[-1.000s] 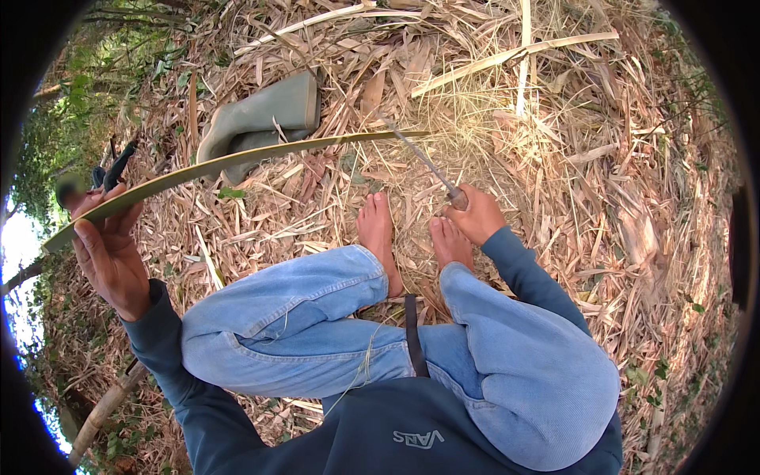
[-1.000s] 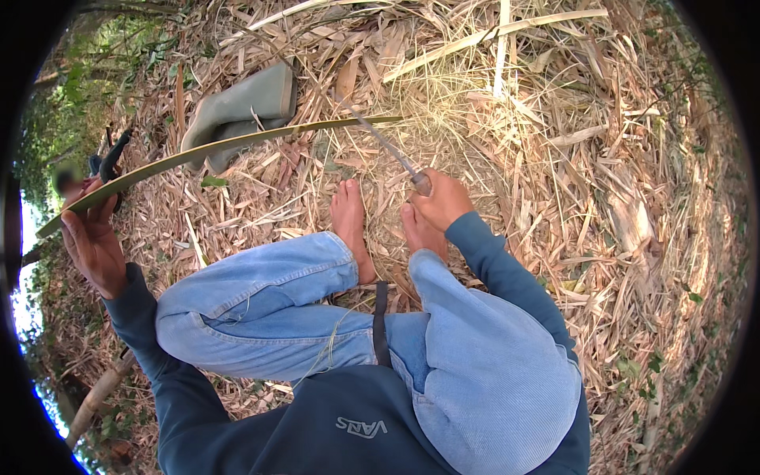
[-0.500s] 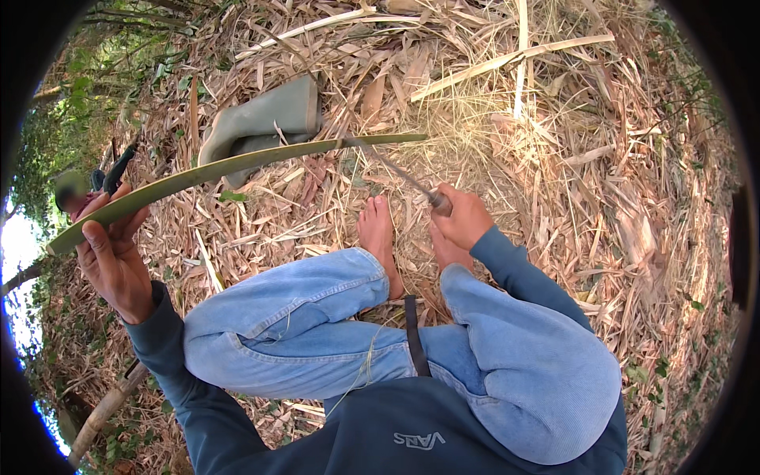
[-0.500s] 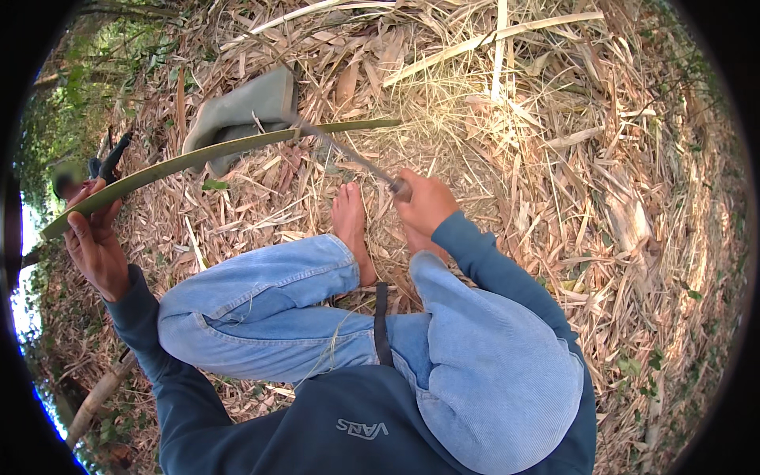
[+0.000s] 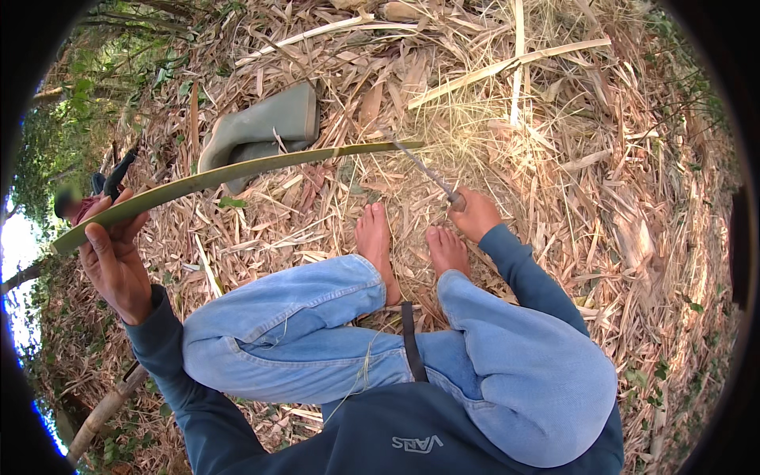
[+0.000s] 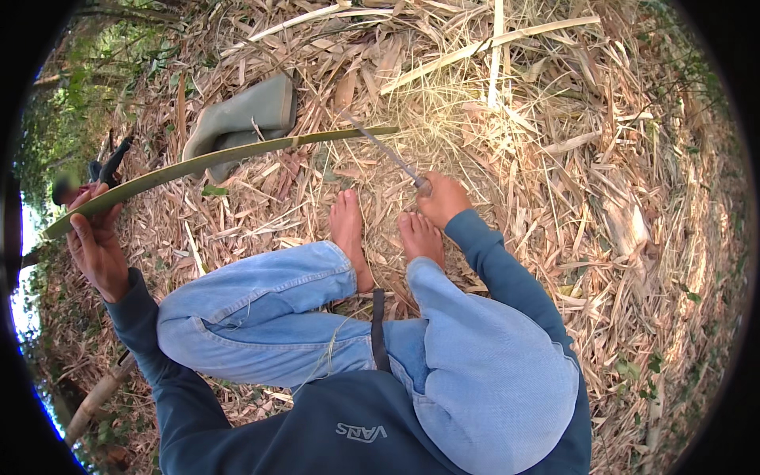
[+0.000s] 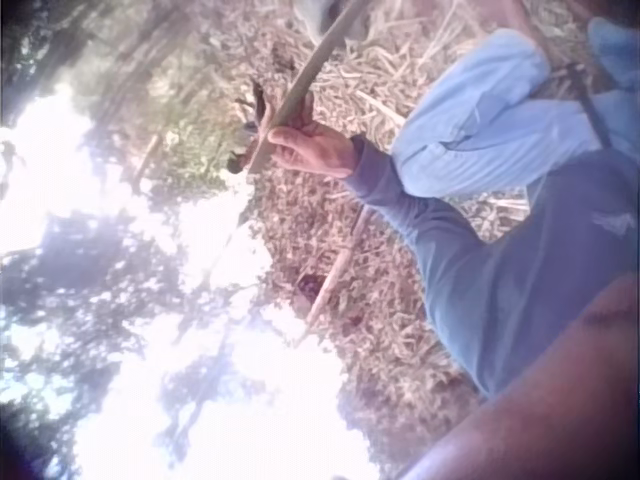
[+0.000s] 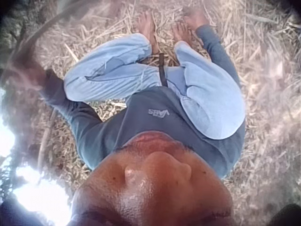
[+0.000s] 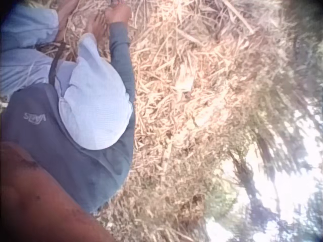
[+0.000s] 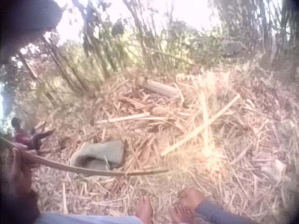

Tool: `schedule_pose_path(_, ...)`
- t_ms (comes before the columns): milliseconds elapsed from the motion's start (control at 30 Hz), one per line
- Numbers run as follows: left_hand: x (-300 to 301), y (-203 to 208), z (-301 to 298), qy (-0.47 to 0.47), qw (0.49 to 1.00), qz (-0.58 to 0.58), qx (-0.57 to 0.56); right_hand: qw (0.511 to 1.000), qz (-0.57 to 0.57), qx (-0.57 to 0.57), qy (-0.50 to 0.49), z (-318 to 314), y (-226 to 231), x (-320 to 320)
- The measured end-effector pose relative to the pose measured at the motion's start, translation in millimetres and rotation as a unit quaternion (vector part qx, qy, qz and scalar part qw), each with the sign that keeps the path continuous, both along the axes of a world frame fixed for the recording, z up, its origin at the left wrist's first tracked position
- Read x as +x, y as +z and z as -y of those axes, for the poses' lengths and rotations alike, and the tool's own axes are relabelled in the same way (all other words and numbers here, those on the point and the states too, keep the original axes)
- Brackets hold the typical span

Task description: The person sits on the ground in a bamboo grove and uses a machete to shave a long bamboo strip. They hold the strip with one hand and repeatedly scrape the blade along its length to remove the outer layer and smooth the surface.

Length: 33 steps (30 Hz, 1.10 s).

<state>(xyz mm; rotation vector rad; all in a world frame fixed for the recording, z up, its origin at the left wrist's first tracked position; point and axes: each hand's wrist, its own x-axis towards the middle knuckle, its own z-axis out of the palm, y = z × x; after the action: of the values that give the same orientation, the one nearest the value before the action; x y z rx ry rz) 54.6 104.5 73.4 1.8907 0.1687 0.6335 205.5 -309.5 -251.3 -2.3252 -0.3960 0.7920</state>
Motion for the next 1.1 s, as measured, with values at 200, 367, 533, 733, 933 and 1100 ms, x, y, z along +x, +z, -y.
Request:
schedule_pose_path(200, 10, 1, 10, 0.036, 0.999, -0.002, 0.018, 0.997, -0.025, -0.064, -0.036, 28, -39, 10)
schedule_pose_path(367, 9, 0, 14, 0.074, 0.997, 0.004, 0.018, 0.995, -0.061, -0.036, -0.077, 24, -45, 5)
schedule_pose_path(533, 11, 1, 14, 0.127, 0.988, -0.013, 0.086, 0.996, -0.050, -0.057, -0.051, 28, -43, 14)
schedule_pose_path(733, 18, 6, 22, 0.013, 0.999, 0.045, -0.001, 0.991, -0.106, 0.014, -0.078, 27, -53, 1)
schedule_pose_path(933, 12, 1, 14, 0.017, 0.999, 0.050, 0.010, 0.992, -0.084, 0.048, -0.083, 11, -30, -7)
schedule_pose_path(1100, 11, 2, 11, -0.003, 0.998, 0.062, 0.012, 0.988, -0.072, 0.111, -0.080, -11, 2, -10)
